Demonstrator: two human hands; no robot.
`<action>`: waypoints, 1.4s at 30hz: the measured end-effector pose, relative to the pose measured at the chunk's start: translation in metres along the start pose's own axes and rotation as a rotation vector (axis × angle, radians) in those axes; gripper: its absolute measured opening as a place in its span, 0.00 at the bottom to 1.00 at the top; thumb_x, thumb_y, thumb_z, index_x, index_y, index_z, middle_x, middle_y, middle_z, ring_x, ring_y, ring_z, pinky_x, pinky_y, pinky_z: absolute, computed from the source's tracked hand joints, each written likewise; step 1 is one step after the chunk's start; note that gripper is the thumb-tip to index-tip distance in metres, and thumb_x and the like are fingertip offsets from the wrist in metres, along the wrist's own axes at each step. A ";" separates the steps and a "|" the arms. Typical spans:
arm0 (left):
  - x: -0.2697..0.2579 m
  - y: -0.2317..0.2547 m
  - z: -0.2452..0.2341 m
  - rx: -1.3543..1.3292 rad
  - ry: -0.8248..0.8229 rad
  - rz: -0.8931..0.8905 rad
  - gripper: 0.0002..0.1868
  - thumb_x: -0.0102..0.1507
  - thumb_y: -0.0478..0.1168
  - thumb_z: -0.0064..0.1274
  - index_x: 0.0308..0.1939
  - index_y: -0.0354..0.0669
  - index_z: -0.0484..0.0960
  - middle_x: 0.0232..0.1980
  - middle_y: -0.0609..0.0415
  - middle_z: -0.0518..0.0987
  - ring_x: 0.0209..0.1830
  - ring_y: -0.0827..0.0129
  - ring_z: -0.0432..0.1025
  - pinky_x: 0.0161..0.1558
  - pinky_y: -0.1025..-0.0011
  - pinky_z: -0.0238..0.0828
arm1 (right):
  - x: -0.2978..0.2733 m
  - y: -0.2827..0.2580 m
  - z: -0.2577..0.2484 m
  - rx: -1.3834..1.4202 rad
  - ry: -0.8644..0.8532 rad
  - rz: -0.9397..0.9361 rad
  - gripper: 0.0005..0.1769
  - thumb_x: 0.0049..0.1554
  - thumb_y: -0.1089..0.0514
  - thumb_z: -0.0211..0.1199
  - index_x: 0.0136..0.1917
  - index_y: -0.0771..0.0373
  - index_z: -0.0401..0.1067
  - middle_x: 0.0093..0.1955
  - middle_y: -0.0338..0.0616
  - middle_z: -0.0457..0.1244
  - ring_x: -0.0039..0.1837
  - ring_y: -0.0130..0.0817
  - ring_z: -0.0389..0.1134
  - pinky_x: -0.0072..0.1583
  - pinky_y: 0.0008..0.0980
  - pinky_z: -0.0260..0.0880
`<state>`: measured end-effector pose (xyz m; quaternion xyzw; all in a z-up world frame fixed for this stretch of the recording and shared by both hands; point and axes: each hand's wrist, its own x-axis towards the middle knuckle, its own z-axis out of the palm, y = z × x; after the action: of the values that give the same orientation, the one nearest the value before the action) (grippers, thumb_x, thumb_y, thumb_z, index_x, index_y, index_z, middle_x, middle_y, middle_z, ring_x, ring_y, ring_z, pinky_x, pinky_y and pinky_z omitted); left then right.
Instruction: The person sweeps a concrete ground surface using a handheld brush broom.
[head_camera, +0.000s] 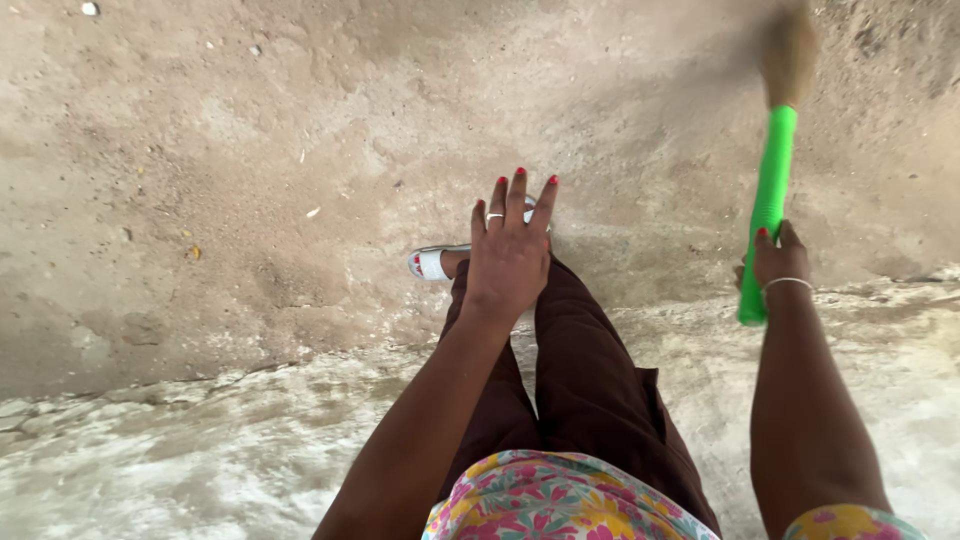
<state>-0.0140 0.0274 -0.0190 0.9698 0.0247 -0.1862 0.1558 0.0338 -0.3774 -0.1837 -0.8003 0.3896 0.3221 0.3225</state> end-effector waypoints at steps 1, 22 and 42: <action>0.002 0.001 0.001 -0.006 0.005 -0.006 0.41 0.63 0.43 0.53 0.79 0.52 0.54 0.77 0.38 0.57 0.78 0.44 0.55 0.71 0.41 0.55 | -0.001 -0.001 0.001 0.097 0.025 0.011 0.30 0.73 0.50 0.55 0.85 0.50 0.56 0.60 0.66 0.66 0.38 0.37 0.68 0.35 0.36 0.71; 0.000 -0.001 -0.008 -0.018 0.035 0.016 0.43 0.62 0.42 0.55 0.79 0.50 0.54 0.78 0.37 0.57 0.78 0.44 0.55 0.71 0.41 0.55 | -0.026 0.029 -0.010 -0.293 0.017 0.004 0.33 0.67 0.48 0.57 0.83 0.43 0.54 0.59 0.58 0.67 0.43 0.52 0.74 0.41 0.49 0.77; -0.028 -0.037 -0.017 -0.078 0.081 -0.195 0.46 0.60 0.39 0.54 0.80 0.51 0.50 0.79 0.37 0.55 0.79 0.44 0.52 0.72 0.42 0.52 | -0.081 -0.073 0.046 -0.653 -0.162 -0.235 0.25 0.65 0.47 0.57 0.73 0.51 0.61 0.43 0.56 0.70 0.41 0.52 0.75 0.47 0.50 0.77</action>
<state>-0.0383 0.0677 -0.0046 0.9628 0.1323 -0.1598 0.1734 0.0429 -0.2728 -0.1295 -0.8724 0.1443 0.4528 0.1144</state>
